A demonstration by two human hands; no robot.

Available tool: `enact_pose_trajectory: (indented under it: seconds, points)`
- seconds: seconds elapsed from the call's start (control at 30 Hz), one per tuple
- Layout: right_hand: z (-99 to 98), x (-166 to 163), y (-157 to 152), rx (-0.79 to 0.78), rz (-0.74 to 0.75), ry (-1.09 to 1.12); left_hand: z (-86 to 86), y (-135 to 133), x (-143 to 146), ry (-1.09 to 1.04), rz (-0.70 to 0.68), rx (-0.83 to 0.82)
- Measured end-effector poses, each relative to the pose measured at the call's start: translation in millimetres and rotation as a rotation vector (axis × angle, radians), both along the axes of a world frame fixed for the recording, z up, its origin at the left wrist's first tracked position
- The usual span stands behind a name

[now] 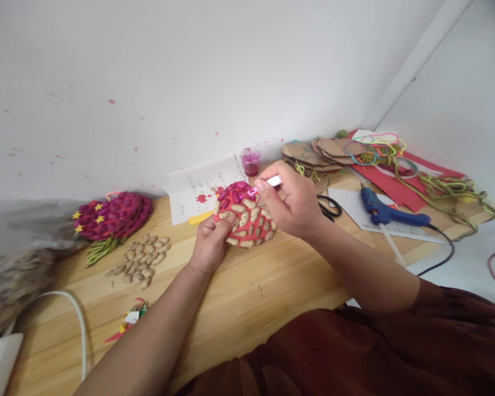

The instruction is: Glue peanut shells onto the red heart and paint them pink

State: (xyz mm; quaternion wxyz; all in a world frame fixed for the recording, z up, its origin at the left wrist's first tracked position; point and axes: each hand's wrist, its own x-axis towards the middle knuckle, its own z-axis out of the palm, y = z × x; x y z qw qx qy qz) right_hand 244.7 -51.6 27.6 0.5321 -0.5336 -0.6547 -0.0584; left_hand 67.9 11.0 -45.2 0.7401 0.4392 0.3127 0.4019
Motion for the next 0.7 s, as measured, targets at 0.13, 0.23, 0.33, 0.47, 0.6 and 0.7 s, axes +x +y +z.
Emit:
enact_pose_trajectory:
  seconds: [0.13, 0.23, 0.33, 0.47, 0.6, 0.7]
  points:
    - [2.3, 0.3, -1.4, -0.030, -0.017, 0.054, -2.9, 1.1, -0.3, -0.023, 0.003, 0.014]
    - [4.4, 0.2, -2.8, -0.013, -0.026, 0.086, -2.8, 1.5, -0.3, -0.033, -0.004, 0.021]
    - [4.9, -0.7, -3.5, 0.016, -0.016, 0.096, -1.5, 1.6, 0.1, -0.032, -0.017, 0.020]
    - [4.0, -1.2, -3.0, 0.000, -0.001, 0.082, -1.9, 1.9, 0.1, -0.034, -0.019, 0.024]
    - [4.1, -0.1, -2.4, -0.029, 0.004, 0.076, -4.5, 2.2, -0.5, -0.034, -0.017, 0.022]
    - [4.9, 0.4, -2.8, -0.025, -0.012, 0.104, -5.3, 2.6, -0.6, -0.022, -0.023, 0.018]
